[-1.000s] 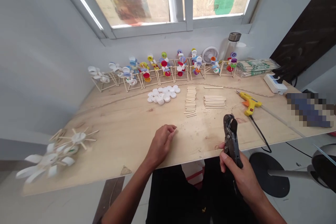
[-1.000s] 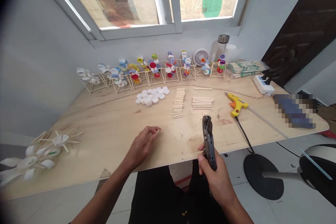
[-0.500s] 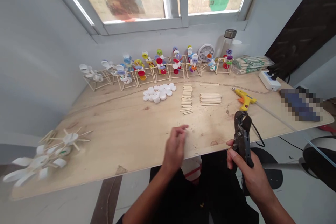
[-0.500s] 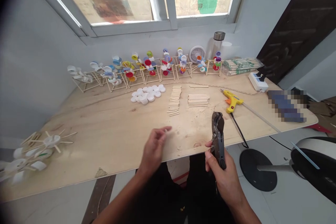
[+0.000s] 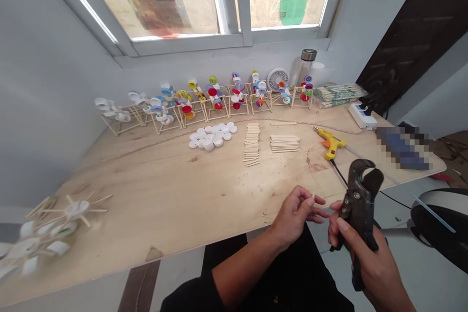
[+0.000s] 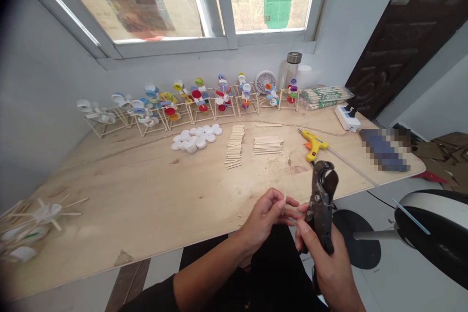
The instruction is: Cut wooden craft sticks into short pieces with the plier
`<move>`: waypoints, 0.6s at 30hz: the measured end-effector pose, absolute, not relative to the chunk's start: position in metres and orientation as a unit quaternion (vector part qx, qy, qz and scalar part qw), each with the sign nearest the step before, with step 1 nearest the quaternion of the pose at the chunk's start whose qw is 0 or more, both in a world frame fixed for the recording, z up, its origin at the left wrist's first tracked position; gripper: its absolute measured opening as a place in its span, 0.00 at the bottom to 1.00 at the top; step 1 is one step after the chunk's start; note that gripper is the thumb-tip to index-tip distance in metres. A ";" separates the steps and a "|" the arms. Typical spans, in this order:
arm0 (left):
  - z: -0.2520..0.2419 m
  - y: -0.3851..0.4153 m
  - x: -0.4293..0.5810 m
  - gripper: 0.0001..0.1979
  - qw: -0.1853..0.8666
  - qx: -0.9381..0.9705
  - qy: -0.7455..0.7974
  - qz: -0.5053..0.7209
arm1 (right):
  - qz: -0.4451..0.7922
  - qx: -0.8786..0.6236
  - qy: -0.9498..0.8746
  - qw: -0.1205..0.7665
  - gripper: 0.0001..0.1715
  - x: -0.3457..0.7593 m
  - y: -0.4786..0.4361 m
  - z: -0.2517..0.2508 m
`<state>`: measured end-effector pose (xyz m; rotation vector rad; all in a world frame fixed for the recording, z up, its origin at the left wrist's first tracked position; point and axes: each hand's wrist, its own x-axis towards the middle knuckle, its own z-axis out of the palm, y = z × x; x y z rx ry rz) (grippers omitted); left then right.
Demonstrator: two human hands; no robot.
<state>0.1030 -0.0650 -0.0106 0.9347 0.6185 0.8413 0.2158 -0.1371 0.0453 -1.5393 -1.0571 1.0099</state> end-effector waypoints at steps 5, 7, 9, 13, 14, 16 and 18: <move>-0.008 -0.031 0.045 0.08 0.524 0.553 0.467 0.449 | 0.432 -0.624 -0.389 0.522 0.16 0.219 -0.135 0.048; -0.010 -0.017 0.028 0.05 0.455 0.597 0.498 0.435 | 0.430 -0.629 -0.391 0.516 0.16 0.218 -0.132 0.047; -0.014 -0.007 0.019 0.05 0.413 0.621 0.514 0.425 | 0.428 -0.636 -0.395 0.507 0.16 0.217 -0.130 0.044; -0.021 0.012 0.013 0.06 0.367 0.632 0.537 0.421 | 0.438 -0.636 -0.406 0.488 0.17 0.217 -0.128 0.037; -0.023 0.017 0.012 0.06 0.360 0.633 0.540 0.423 | 0.441 -0.635 -0.412 0.482 0.17 0.218 -0.128 0.036; -0.025 0.025 0.009 0.06 0.353 0.635 0.538 0.427 | 0.445 -0.634 -0.421 0.472 0.16 0.217 -0.128 0.033; -0.025 0.030 0.008 0.05 0.355 0.638 0.530 0.431 | 0.447 -0.636 -0.423 0.466 0.16 0.216 -0.128 0.030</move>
